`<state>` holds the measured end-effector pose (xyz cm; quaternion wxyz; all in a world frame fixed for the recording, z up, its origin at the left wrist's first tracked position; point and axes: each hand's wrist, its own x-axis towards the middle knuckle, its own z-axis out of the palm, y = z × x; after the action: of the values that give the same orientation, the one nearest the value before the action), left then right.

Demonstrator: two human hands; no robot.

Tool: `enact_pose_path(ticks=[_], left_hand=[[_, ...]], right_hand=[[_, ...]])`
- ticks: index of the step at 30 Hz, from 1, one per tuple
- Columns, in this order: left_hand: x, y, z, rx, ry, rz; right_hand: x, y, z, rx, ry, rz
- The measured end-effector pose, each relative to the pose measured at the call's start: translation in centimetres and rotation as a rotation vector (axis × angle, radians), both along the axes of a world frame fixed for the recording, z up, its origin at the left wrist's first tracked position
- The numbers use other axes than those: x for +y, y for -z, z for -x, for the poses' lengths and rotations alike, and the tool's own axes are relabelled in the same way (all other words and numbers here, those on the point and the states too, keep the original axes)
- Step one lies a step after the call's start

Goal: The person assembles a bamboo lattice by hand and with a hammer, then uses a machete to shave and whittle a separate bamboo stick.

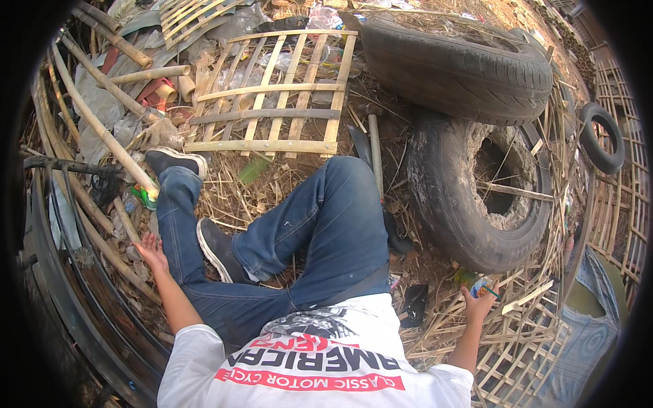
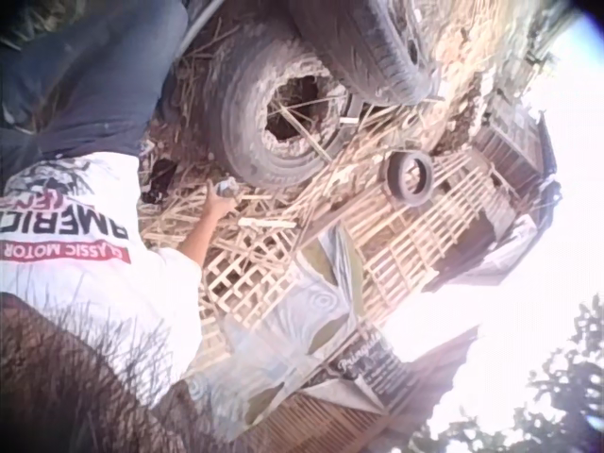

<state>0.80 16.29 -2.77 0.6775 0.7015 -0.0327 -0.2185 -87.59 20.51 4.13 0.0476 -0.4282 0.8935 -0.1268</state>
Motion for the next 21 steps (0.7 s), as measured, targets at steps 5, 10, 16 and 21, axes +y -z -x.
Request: enact_pose_path(ticks=[5,10,16,21], left_hand=[[-0.5,-0.2,0.9,-0.014,0.009,-0.016],[-0.8,-0.6,1.3,-0.020,0.000,-0.044],[-0.6,-0.6,1.4,-0.028,0.013,-0.057],[-0.6,0.0,1.7,-0.119,-0.009,-0.094]], right_hand=[[-0.2,-0.7,0.2,-0.029,0.005,-0.029],[1.5,-0.2,1.9,0.069,0.025,-0.151],[6.1,-1.7,-0.6,0.250,0.129,-0.293],[2.9,-2.0,-6.7,-0.096,-0.166,-0.227]])
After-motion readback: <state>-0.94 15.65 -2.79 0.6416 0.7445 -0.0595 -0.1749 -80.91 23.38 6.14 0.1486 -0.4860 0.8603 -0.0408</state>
